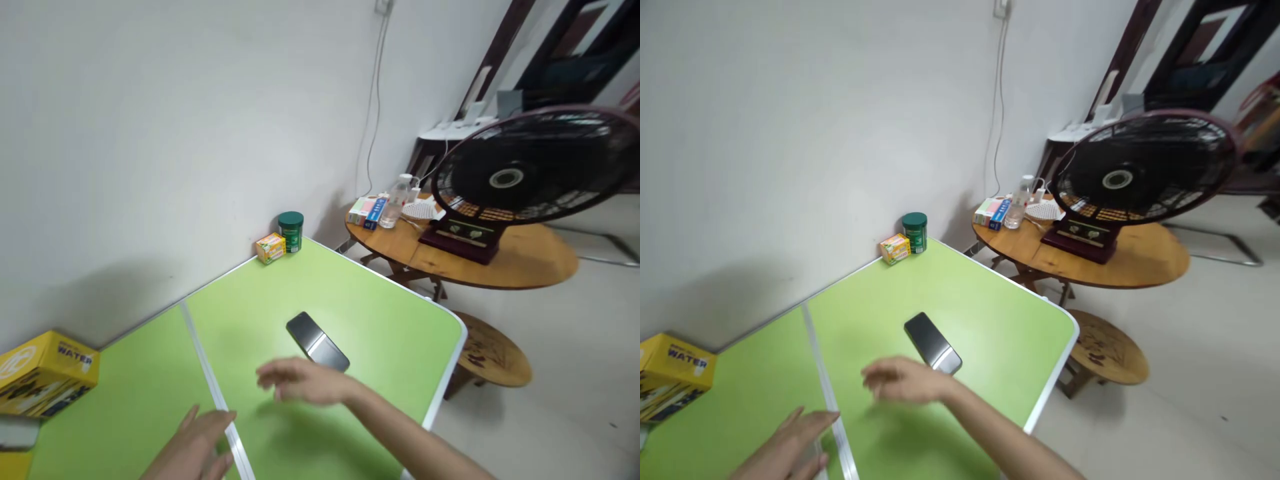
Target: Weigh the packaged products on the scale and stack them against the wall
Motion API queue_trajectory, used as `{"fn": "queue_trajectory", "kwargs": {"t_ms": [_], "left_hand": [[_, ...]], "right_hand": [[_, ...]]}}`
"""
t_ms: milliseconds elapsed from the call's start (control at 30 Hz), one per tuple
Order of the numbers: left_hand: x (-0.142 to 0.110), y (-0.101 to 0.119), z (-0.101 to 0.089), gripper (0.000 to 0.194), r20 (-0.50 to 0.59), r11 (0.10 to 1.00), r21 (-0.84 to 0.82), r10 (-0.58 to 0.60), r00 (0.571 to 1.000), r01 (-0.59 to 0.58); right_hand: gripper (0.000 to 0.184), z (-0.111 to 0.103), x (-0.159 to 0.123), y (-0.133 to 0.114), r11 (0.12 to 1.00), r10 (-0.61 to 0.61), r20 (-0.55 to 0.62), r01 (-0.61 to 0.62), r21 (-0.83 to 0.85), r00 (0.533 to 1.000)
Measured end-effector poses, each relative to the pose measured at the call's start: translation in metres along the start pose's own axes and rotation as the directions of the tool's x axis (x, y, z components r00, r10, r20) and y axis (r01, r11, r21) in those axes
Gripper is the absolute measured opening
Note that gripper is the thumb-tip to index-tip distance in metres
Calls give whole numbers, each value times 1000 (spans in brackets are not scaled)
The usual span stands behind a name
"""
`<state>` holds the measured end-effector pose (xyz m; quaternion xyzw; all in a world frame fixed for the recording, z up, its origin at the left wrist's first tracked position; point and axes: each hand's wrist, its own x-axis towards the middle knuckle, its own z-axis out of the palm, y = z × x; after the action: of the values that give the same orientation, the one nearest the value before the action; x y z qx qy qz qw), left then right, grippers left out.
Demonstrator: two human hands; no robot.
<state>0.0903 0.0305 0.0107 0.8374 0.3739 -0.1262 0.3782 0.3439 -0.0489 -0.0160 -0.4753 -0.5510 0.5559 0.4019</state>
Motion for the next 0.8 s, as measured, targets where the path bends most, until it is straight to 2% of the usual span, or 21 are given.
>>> {"fn": "queue_trajectory", "kwargs": {"t_ms": [33,67,100,133,200,267,367,433,533,667,800], "left_hand": [[11,15,-8,51,5,999,-32,-32,999,32],[25,29,-14,52,16,996,-68,-48,999,49],[43,41,-18,54,28,993,-110,-45,999,48],[63,52,-21,56,29,987,-161,-23,999,27],[112,68,-25,58,-19,954,-296,40,999,-43],[166,79,-27,56,-130,879,-466,50,990,-106],[244,89,-32,50,-314,746,-652,-103,944,-135],[287,92,-36,57,-384,716,-686,-200,901,-134],[335,90,-43,71,-431,719,-682,-246,868,-135],[376,83,-48,75,-477,733,-661,-242,845,-164],[405,74,-56,76,-534,735,-634,-188,824,-243]], "right_hand": [[38,-25,9,8,997,-25,-128,35,72,991],[35,-50,21,16,991,-34,-283,69,112,959],[33,-75,33,25,989,-28,-442,90,120,896],[35,-100,47,32,988,-22,-530,99,118,848],[40,-145,76,46,990,-12,-638,99,101,770],[48,-184,104,57,994,-2,-699,80,78,715],[59,-226,142,74,999,20,-768,26,47,640],[61,-244,164,84,999,35,-794,-13,35,606],[59,-259,191,97,999,46,-814,-49,22,579],[55,-264,210,112,999,18,-814,-41,-7,580],[58,-261,210,124,1000,-17,-803,-7,-26,596]]}}
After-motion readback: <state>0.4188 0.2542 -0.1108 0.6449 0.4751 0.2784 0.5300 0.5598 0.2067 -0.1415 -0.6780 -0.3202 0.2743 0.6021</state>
